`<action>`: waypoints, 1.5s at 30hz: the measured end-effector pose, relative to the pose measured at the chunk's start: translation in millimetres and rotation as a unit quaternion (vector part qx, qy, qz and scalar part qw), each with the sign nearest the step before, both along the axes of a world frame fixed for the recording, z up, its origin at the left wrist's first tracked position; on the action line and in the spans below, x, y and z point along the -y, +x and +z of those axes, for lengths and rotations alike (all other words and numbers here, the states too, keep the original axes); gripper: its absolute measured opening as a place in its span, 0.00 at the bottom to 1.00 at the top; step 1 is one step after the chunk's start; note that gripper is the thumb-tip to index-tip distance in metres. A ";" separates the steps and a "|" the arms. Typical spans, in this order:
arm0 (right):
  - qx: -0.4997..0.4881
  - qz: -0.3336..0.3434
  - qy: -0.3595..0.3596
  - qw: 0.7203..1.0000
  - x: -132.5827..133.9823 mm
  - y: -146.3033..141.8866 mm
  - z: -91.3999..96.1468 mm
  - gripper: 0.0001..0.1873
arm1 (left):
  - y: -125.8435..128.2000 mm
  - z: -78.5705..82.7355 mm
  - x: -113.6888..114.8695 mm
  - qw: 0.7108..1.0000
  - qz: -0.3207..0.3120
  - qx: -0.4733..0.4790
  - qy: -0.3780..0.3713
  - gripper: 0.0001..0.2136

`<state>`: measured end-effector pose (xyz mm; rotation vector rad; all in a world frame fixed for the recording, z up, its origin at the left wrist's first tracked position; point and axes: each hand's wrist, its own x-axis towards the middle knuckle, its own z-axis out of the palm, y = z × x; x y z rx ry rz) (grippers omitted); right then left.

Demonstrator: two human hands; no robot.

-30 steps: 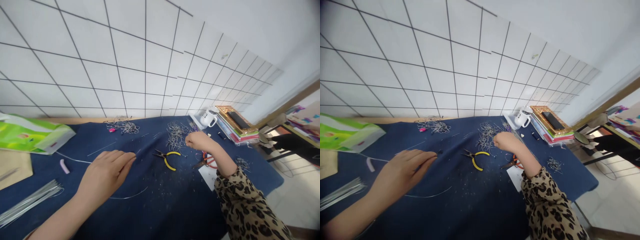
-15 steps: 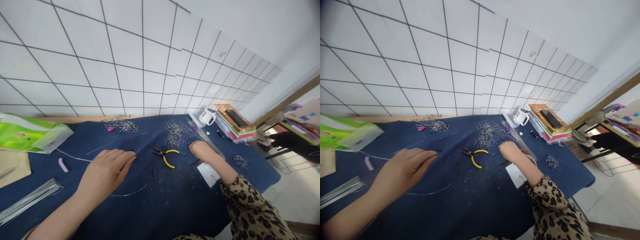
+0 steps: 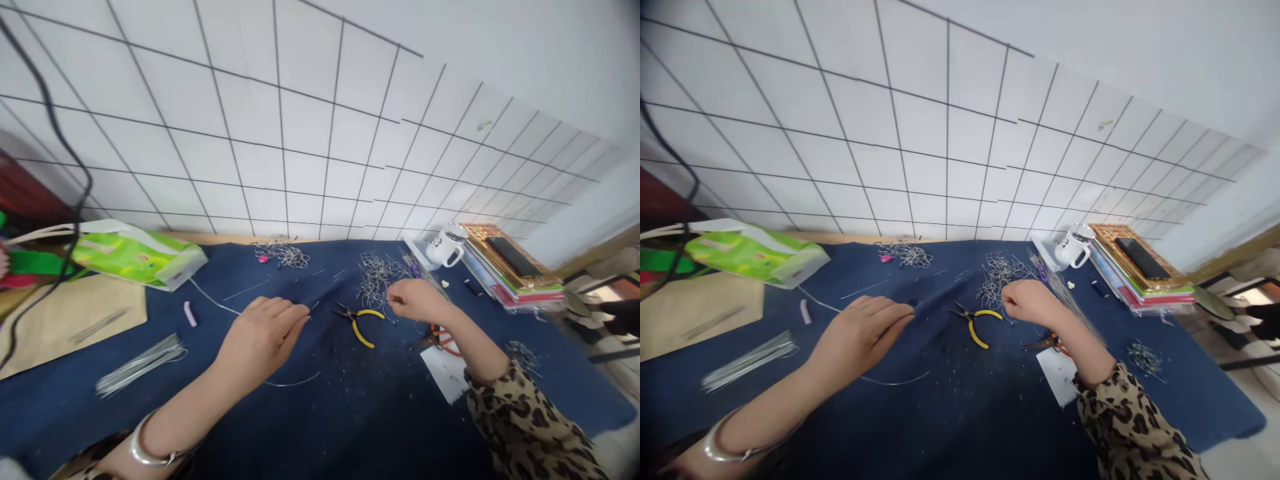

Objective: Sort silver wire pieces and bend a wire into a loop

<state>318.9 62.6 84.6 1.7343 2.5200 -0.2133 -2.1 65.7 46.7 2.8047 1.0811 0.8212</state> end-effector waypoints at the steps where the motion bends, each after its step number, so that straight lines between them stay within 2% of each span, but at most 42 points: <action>1: -0.099 0.011 -0.011 0.995 -2.1 -11.8 7.7 0.06 | 0.4 2.2 1.5 1.000 -0.003 0.009 -0.001 0.08; 2: -0.203 0.026 -0.041 0.978 -4.1 -25.1 13.7 0.06 | 0.7 4.9 3.3 1.000 -0.006 0.020 -0.001 0.08; 4: -0.391 0.049 -0.103 0.913 -8.4 -54.5 19.5 0.05 | 0.7 12.0 7.9 0.999 -0.011 0.045 -0.002 0.08; 6: -0.548 0.045 -0.154 0.821 -13.4 -84.2 17.4 0.05 | -0.4 20.6 12.8 0.998 -0.014 0.068 -0.005 0.08; 8: -0.658 0.026 -0.186 0.729 -18.7 -110.7 9.7 0.05 | -2.2 28.9 16.8 0.996 -0.012 0.086 -0.004 0.08; 12: -0.773 -0.004 -0.254 0.582 -25.1 -146.9 -10.7 0.05 | -6.0 38.1 20.0 0.995 0.000 0.103 0.002 0.08; 14: -0.796 -0.013 -0.285 0.534 -25.1 -155.9 -20.1 0.05 | -7.1 38.0 19.4 0.995 0.005 0.104 0.001 0.08; 16: -0.802 -0.016 -0.313 0.509 -23.9 -159.6 -27.7 0.06 | -7.4 35.9 18.1 0.995 0.008 0.104 -0.002 0.08; 20: -0.803 -0.021 -0.339 0.490 -22.1 -158.0 -36.8 0.05 | -6.1 31.5 15.7 0.996 0.015 0.086 -0.013 0.08; 25: -0.810 -0.010 -0.351 0.469 -23.3 -154.4 -39.5 0.05 | -4.3 30.2 16.1 0.997 0.026 0.066 -0.011 0.09; 28: -0.808 0.008 -0.353 0.471 -23.5 -153.8 -39.6 0.05 | -4.1 30.3 17.2 0.997 0.026 0.067 -0.003 0.09; 31: -0.802 0.017 -0.334 0.495 -23.8 -152.6 -39.3 0.04 | -4.3 30.2 17.5 0.997 0.028 0.069 0.000 0.09; 37: -0.776 0.034 -0.254 0.577 -26.9 -146.7 -37.4 0.04 | -3.8 31.3 17.8 0.997 0.026 0.079 0.000 0.09; 45: -0.763 0.050 -0.224 0.604 -27.2 -143.1 -34.1 0.03 | -1.7 30.7 18.7 0.995 0.025 0.092 0.008 0.08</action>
